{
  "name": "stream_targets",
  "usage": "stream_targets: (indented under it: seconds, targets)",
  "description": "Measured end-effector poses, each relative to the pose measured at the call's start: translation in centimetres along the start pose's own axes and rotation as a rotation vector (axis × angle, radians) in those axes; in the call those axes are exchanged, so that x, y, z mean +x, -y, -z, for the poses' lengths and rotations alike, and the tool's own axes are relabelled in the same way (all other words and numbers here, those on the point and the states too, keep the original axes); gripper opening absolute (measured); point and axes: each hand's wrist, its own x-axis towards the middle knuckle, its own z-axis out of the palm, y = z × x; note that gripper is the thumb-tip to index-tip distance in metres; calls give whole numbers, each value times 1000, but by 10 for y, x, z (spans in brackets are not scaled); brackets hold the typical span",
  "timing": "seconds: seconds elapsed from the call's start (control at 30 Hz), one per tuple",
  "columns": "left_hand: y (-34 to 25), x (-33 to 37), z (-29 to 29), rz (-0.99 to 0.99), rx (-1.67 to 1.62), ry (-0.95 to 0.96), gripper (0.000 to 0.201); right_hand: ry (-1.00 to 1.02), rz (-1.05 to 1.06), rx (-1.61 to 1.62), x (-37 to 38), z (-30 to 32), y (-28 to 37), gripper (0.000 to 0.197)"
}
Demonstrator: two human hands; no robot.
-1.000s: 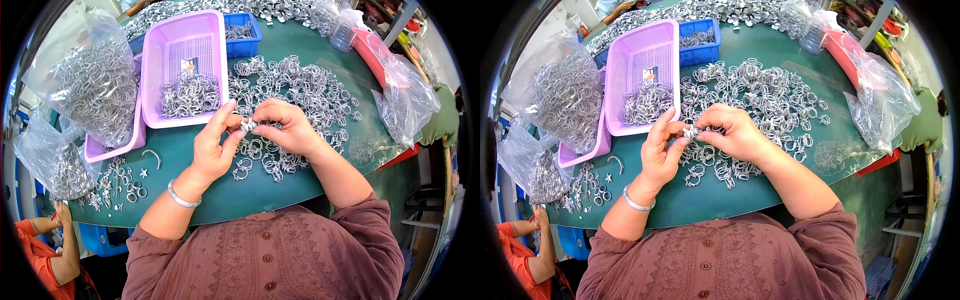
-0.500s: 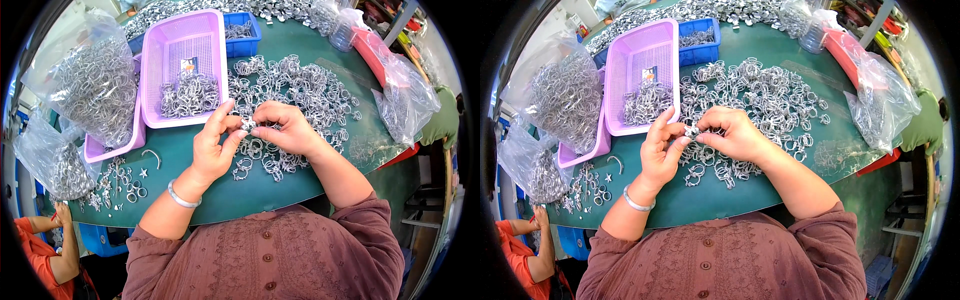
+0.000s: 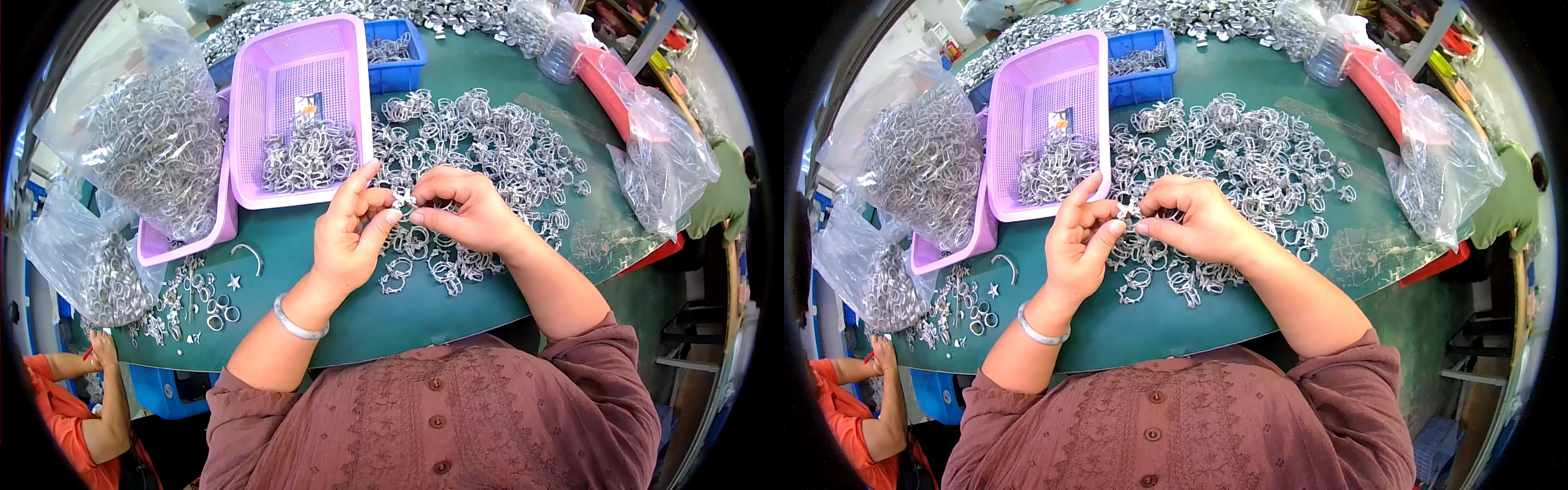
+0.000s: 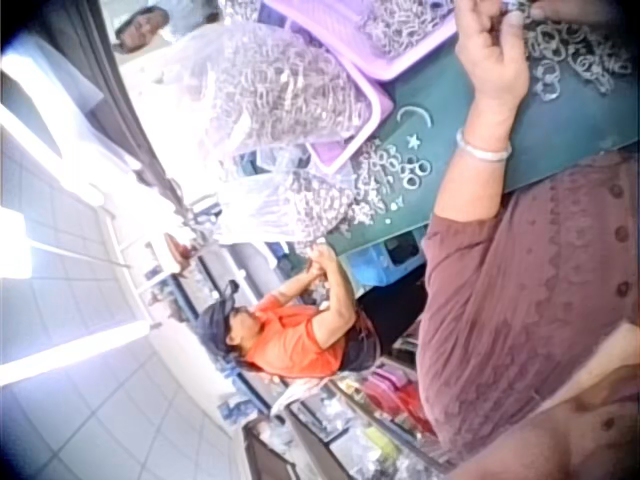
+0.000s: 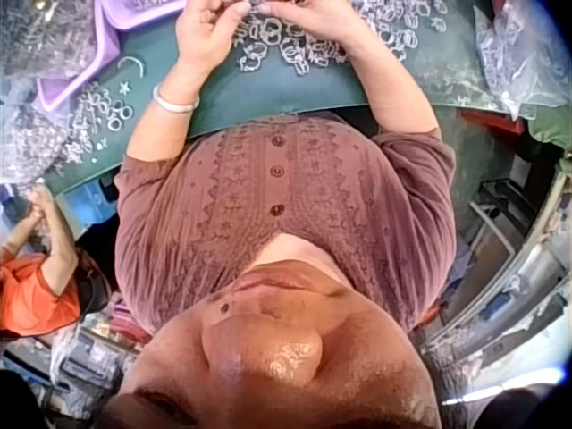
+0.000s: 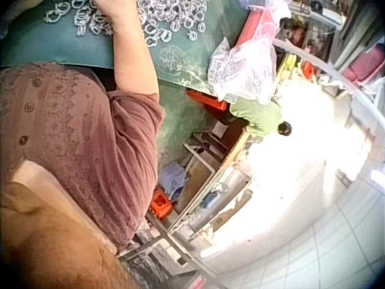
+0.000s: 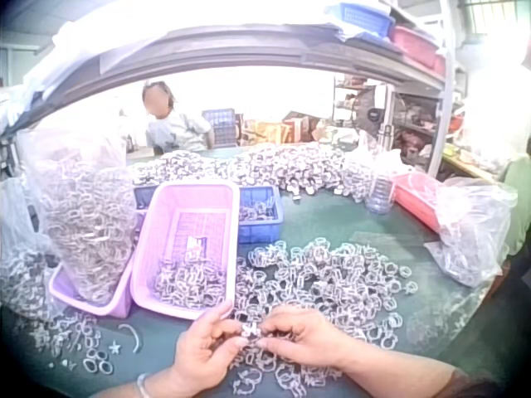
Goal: The person connects metal ring components together by hand and places the assembled pieces into a basket.
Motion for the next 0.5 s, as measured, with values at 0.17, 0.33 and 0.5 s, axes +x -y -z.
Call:
stream_targets:
  seconds: [0.17, 0.33, 0.5]
  targets:
    - [-2, 0, 0, 36, -33, -3, 52, 2, -9, 0, 0, 1, 2, 13]
    - [-1, -1, 0, 42, -37, -4, 51, 8, -37, -3, 0, 1, 5, 12]
    - [-2, 0, 0, 49, -62, 3, 51, -7, 23, -3, 0, 1, 4, 12]
